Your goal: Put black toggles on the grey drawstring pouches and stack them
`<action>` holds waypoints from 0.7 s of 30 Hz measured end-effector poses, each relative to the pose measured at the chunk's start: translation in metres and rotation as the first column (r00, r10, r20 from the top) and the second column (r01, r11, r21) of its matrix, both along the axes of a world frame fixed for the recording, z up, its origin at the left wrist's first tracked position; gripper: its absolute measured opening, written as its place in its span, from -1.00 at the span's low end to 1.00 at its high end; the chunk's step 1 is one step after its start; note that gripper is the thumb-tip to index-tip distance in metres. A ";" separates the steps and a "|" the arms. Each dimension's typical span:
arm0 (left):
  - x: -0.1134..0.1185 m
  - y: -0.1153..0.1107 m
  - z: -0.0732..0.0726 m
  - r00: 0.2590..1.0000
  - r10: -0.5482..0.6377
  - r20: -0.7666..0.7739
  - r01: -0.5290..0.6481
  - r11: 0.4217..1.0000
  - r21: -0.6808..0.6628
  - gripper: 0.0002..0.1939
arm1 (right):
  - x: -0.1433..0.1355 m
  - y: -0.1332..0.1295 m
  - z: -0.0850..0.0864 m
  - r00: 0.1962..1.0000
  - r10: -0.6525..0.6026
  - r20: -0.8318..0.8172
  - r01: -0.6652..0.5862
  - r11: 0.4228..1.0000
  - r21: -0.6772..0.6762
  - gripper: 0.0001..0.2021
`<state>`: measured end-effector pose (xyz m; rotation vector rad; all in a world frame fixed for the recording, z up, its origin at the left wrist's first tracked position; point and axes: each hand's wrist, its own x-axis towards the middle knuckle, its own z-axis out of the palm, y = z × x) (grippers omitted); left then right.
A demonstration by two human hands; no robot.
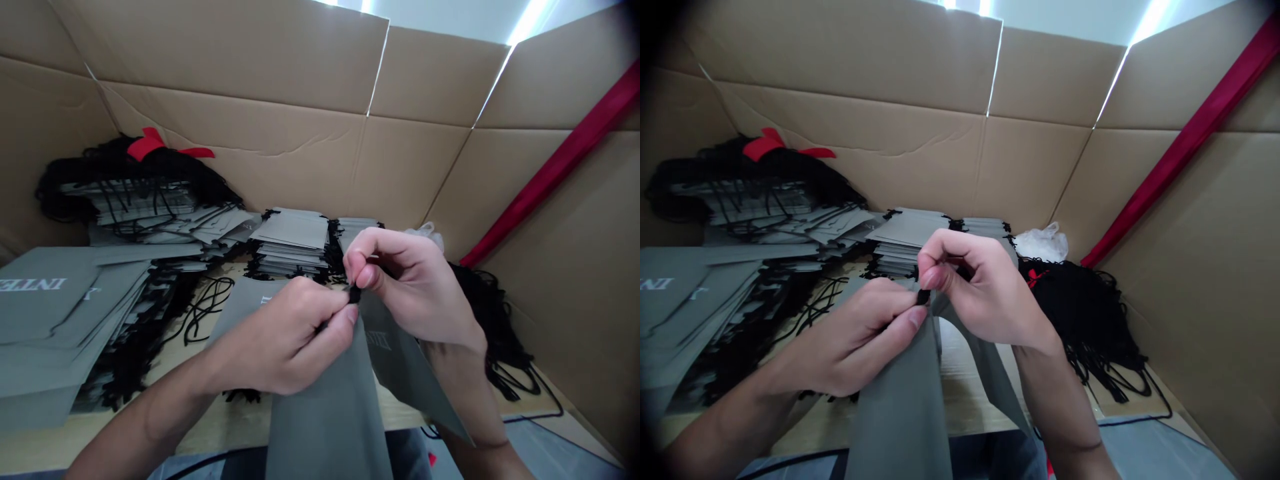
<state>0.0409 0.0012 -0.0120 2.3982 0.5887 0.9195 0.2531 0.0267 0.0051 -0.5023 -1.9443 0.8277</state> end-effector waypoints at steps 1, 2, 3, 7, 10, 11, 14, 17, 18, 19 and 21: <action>-0.001 -0.001 0.000 1.000 -0.012 -0.008 0.012 1.000 0.011 -0.59 | -0.001 0.002 -0.001 0.999 0.030 -0.013 -0.030 0.999 -0.012 -0.76; -0.002 -0.001 0.000 1.000 -0.022 -0.014 0.022 1.000 0.019 -0.59 | -0.002 0.003 -0.003 0.998 0.059 -0.029 -0.060 0.998 -0.023 -0.76; -0.003 -0.001 0.000 1.000 -0.027 -0.016 0.028 0.999 0.022 -0.59 | -0.003 0.005 -0.004 0.995 0.086 -0.048 -0.087 0.996 -0.026 -0.76; -0.008 0.000 0.003 1.000 -0.025 -0.012 0.025 1.000 -0.004 -0.57 | 0.000 0.011 -0.005 0.982 0.170 -0.081 -0.171 0.985 0.004 -0.84; -0.009 0.002 0.004 0.997 -0.082 0.000 0.082 0.993 -0.082 -0.58 | 0.006 0.015 -0.004 0.967 0.253 -0.014 -0.253 0.967 0.004 -0.84; -0.009 0.004 0.005 0.994 -0.107 0.013 0.108 0.988 -0.111 -0.58 | 0.008 0.016 -0.003 0.961 0.276 0.011 -0.277 0.961 0.013 -0.82; -0.008 0.008 0.005 0.983 -0.174 0.066 0.185 0.955 -0.230 -0.59 | 0.013 0.018 0.000 0.953 0.295 0.067 -0.300 0.951 0.071 -0.87; -0.007 0.011 0.005 0.975 -0.195 0.109 0.221 0.913 -0.342 -0.60 | 0.015 0.018 0.002 0.963 0.253 0.092 -0.261 0.961 0.091 -0.91; -0.007 0.011 0.005 0.976 -0.186 0.115 0.215 0.910 -0.354 -0.61 | 0.014 0.018 0.002 0.968 0.233 0.095 -0.241 0.966 0.088 -0.89; -0.007 0.011 0.005 0.977 -0.178 0.120 0.209 0.912 -0.352 -0.60 | 0.014 0.017 0.002 0.971 0.219 0.093 -0.227 0.970 0.084 -0.86; -0.006 0.008 0.005 0.978 -0.169 0.119 0.199 0.926 -0.320 -0.58 | 0.011 0.016 0.001 0.975 0.212 0.066 -0.217 0.973 0.082 -0.84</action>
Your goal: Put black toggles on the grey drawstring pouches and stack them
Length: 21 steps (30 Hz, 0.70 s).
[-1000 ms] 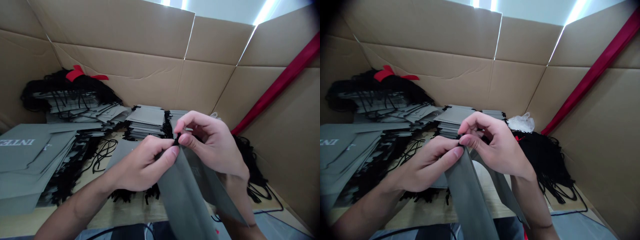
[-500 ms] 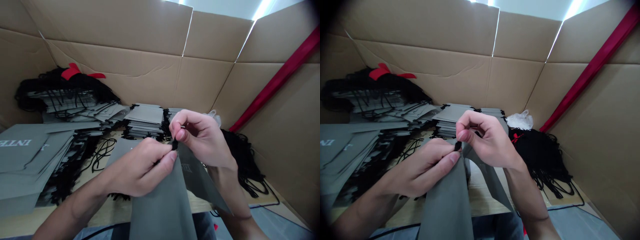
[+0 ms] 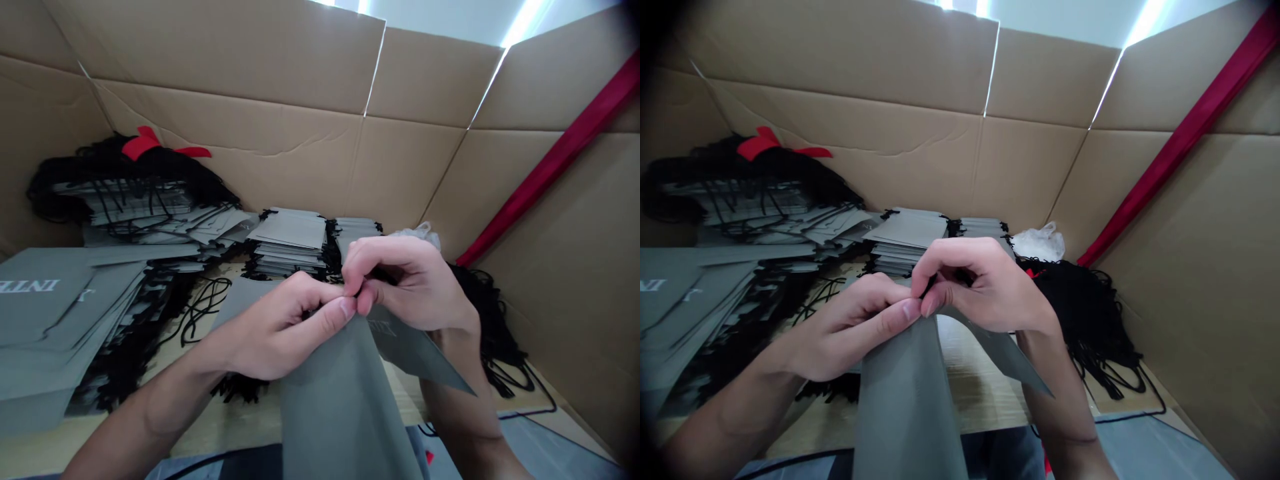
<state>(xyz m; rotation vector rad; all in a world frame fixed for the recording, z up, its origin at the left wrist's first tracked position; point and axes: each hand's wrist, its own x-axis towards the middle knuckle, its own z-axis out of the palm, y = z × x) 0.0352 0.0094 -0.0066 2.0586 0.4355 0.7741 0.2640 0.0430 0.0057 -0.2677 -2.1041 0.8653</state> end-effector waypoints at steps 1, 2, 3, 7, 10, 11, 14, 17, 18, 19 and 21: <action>0.001 -0.002 0.000 1.000 0.010 0.005 -0.010 0.999 0.039 -0.58 | -0.002 0.000 -0.001 1.000 0.000 -0.018 0.000 1.000 -0.004 -0.84; 0.001 -0.004 -0.001 1.000 0.027 0.011 -0.028 0.995 0.092 -0.59 | -0.003 -0.001 -0.001 0.999 0.004 -0.036 -0.005 1.000 -0.013 -0.84; 0.002 -0.006 -0.002 0.998 0.055 0.019 -0.057 0.987 0.153 -0.60 | -0.005 -0.001 -0.002 0.999 0.010 -0.049 -0.012 1.000 -0.026 -0.85; 0.004 -0.013 -0.008 0.986 0.160 0.041 -0.165 0.923 0.346 -0.63 | -0.009 -0.004 -0.003 0.995 0.049 -0.088 -0.058 0.994 -0.096 -0.85; 0.005 -0.014 -0.013 0.983 0.184 0.027 -0.179 0.894 0.411 -0.64 | -0.012 -0.009 -0.001 0.995 0.028 -0.093 -0.039 0.991 -0.126 -0.83; 0.005 -0.014 -0.014 0.982 0.185 0.024 -0.178 0.888 0.424 -0.64 | -0.013 -0.012 0.000 0.997 -0.003 -0.083 -0.009 0.991 -0.135 -0.82; 0.006 -0.013 -0.014 0.982 0.183 0.048 -0.185 0.876 0.446 -0.63 | -0.013 -0.017 0.002 0.995 -0.061 -0.076 0.050 0.990 -0.135 -0.80; 0.007 -0.014 -0.011 0.977 0.196 0.086 -0.214 0.876 0.433 -0.64 | -0.009 -0.018 0.002 0.993 -0.042 -0.112 0.030 0.994 -0.105 -0.89; 0.006 -0.014 -0.010 0.975 0.204 0.087 -0.222 0.877 0.426 -0.64 | -0.007 -0.017 0.002 0.993 -0.035 -0.116 0.021 0.993 -0.114 -0.92; 0.006 -0.013 -0.009 0.974 0.210 0.081 -0.224 0.881 0.416 -0.63 | -0.005 -0.016 0.003 0.994 -0.032 -0.109 0.017 0.991 -0.136 -0.90; 0.005 -0.012 -0.008 0.976 0.209 0.069 -0.219 0.891 0.397 -0.61 | -0.002 -0.014 0.004 0.997 -0.035 -0.076 0.019 0.980 -0.198 -0.84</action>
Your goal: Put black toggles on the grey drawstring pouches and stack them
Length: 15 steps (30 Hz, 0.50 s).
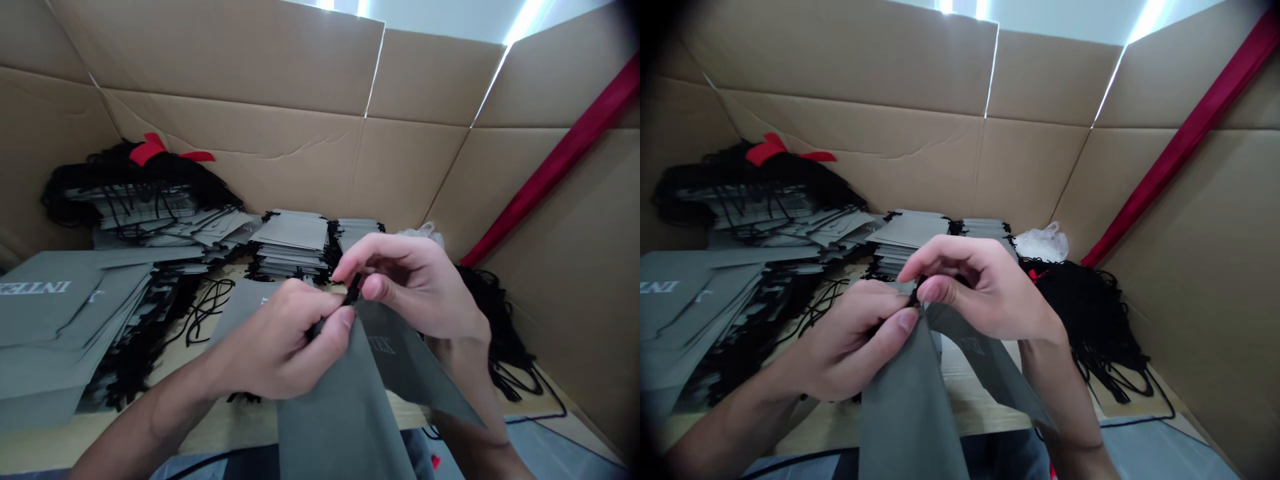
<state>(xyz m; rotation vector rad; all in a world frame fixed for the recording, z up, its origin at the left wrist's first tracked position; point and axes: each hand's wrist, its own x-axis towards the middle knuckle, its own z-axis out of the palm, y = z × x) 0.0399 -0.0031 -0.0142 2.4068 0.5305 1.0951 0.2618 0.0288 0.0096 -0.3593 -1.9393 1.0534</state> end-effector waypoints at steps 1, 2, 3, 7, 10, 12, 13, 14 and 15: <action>-0.001 0.001 0.000 1.000 -0.004 0.000 0.004 1.000 -0.013 -0.60 | 0.001 0.001 0.001 1.000 -0.009 0.012 0.009 1.000 -0.024 -0.82; -0.001 0.001 0.000 1.000 -0.009 -0.001 0.009 1.000 -0.028 -0.59 | 0.001 0.002 0.002 0.999 -0.025 0.020 0.025 0.999 -0.033 -0.81; -0.001 0.002 0.000 1.000 -0.013 -0.003 0.013 0.999 -0.042 -0.59 | 0.000 0.002 0.002 0.999 -0.040 0.022 0.040 0.999 -0.029 -0.79; 0.001 0.005 -0.002 0.999 0.004 -0.044 -0.006 0.999 -0.040 -0.63 | -0.001 0.003 0.001 0.997 -0.082 -0.010 0.082 0.996 0.038 -0.73; 0.004 0.006 -0.005 0.997 0.060 -0.054 -0.057 0.997 0.059 -0.65 | -0.002 0.003 -0.003 0.989 -0.148 -0.008 0.147 0.983 0.112 -0.71; 0.006 0.005 -0.008 0.992 0.104 -0.068 -0.095 0.988 0.118 -0.63 | -0.004 0.002 -0.006 0.978 -0.209 0.001 0.206 0.962 0.180 -0.69; 0.007 0.005 -0.009 0.989 0.124 -0.081 -0.112 0.984 0.139 -0.62 | -0.005 0.001 -0.007 0.973 -0.232 0.002 0.227 0.951 0.209 -0.68; 0.007 0.005 -0.010 0.985 0.142 -0.095 -0.126 0.980 0.157 -0.62 | -0.006 0.001 -0.008 0.969 -0.246 0.001 0.239 0.943 0.230 -0.66; 0.008 0.005 -0.011 0.982 0.155 -0.107 -0.135 0.975 0.175 -0.62 | -0.007 0.001 -0.009 0.967 -0.254 0.003 0.245 0.939 0.242 -0.65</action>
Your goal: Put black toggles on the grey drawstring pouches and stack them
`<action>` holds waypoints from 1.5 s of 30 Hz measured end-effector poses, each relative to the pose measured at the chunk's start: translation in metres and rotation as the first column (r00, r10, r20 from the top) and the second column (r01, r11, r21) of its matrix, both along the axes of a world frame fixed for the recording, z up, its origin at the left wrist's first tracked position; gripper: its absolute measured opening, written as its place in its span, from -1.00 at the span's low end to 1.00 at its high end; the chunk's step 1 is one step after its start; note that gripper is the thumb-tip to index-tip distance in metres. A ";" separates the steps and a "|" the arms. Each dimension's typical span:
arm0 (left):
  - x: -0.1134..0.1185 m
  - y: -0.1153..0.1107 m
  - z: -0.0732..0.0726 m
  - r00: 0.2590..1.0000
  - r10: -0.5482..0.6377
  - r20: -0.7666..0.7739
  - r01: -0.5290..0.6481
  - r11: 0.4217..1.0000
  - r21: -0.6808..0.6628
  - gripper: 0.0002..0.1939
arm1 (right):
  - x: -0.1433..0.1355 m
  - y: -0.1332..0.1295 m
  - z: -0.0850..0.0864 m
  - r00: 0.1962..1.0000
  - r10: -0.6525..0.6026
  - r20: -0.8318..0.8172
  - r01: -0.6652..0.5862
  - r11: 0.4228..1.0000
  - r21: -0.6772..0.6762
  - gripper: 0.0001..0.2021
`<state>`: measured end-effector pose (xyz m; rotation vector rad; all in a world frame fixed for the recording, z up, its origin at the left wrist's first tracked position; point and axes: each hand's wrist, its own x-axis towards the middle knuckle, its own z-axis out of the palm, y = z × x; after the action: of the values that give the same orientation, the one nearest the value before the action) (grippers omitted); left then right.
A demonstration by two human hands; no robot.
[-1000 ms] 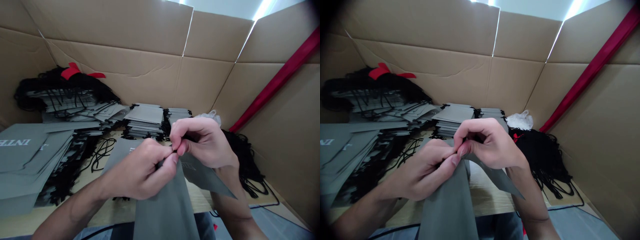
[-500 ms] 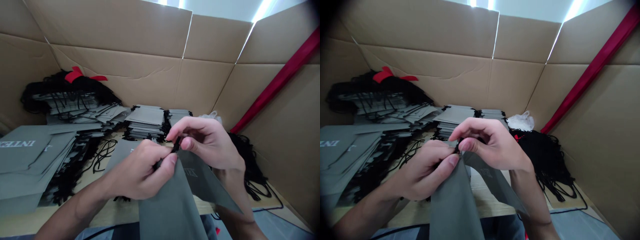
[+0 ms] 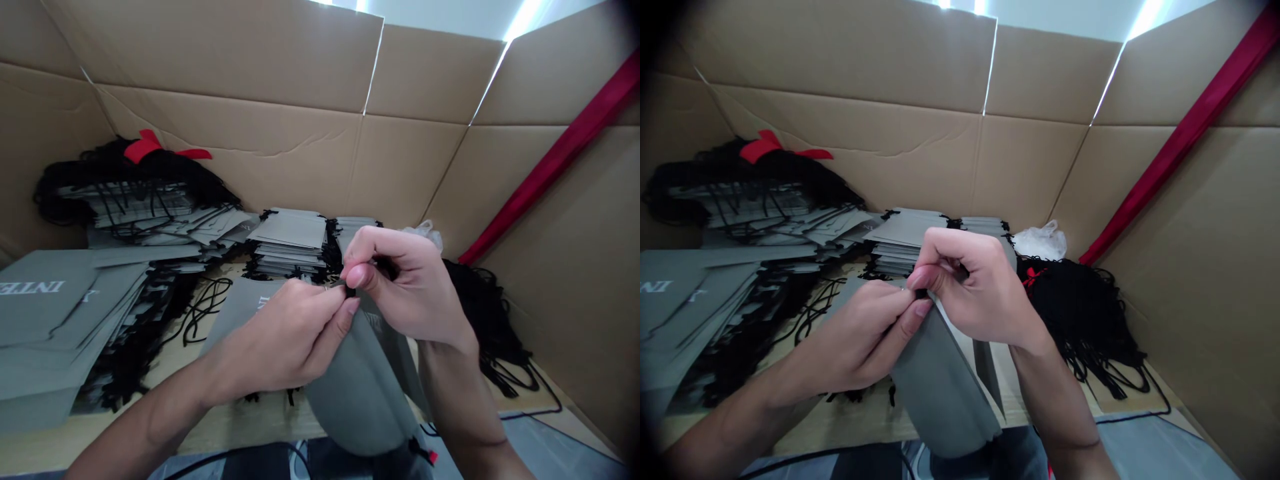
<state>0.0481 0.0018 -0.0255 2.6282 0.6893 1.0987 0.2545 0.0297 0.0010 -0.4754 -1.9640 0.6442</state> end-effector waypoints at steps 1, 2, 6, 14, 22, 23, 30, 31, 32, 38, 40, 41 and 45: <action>0.001 0.000 -0.001 1.000 0.009 -0.016 -0.009 1.000 0.017 -0.62 | -0.001 0.000 0.000 1.000 -0.005 0.002 0.005 1.000 0.001 -0.65; 0.002 0.000 -0.002 0.999 0.020 -0.029 -0.019 0.999 0.033 -0.63 | -0.003 0.000 -0.001 1.000 -0.011 0.001 0.011 1.000 -0.004 -0.65; 0.006 0.002 -0.007 0.998 0.043 -0.046 -0.039 0.997 0.072 -0.63 | -0.007 0.002 -0.001 1.000 -0.022 -0.010 0.021 0.999 -0.029 -0.63; 0.002 0.001 0.000 0.995 -0.069 0.067 0.074 0.995 -0.072 -0.59 | -0.004 0.002 0.001 0.999 0.018 -0.035 -0.019 0.999 -0.028 -0.63; -0.008 0.012 0.009 0.935 -0.299 0.191 0.349 0.870 -0.348 -0.62 | 0.015 0.006 0.011 0.969 0.224 0.108 -0.226 0.974 0.003 -0.69; -0.008 0.014 0.009 0.927 -0.322 0.191 0.372 0.852 -0.369 -0.65 | 0.016 0.007 0.011 0.963 0.248 0.108 -0.250 0.968 0.007 -0.74; -0.005 0.014 0.010 0.925 -0.354 0.137 0.380 0.859 -0.344 -0.65 | 0.016 0.009 0.008 0.959 0.262 0.109 -0.266 0.964 0.019 -0.91; -0.004 0.012 0.009 0.942 -0.320 0.106 0.337 0.892 -0.300 -0.65 | 0.015 0.009 0.008 0.962 0.250 0.108 -0.254 0.967 0.022 -0.90; -0.004 0.010 0.008 0.958 -0.275 0.077 0.285 0.927 -0.245 -0.65 | 0.014 0.008 0.007 0.966 0.236 0.104 -0.240 0.971 0.026 -0.88; 0.001 0.006 -0.004 0.999 -0.030 -0.018 0.032 0.997 0.076 -0.65 | 0.004 0.002 0.005 0.992 0.087 0.095 -0.093 0.994 0.062 -0.80; 0.003 0.007 -0.007 1.000 -0.003 -0.012 0.005 0.988 0.155 -0.66 | 0.001 0.001 0.004 0.994 0.077 0.071 -0.082 0.994 0.069 -0.79; 0.004 0.008 -0.008 1.000 0.000 0.000 0.000 0.983 0.184 -0.67 | -0.001 0.001 0.004 0.995 0.079 0.058 -0.083 0.994 0.066 -0.79; 0.006 0.007 -0.011 0.999 -0.010 0.039 0.000 0.970 0.243 -0.69 | -0.004 0.000 0.003 0.995 0.102 0.011 -0.102 0.995 0.019 -0.80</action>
<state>0.0542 0.0092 -0.0364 2.7976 0.5711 1.3069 0.2504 0.0301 0.0040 -0.3692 -2.0124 0.6872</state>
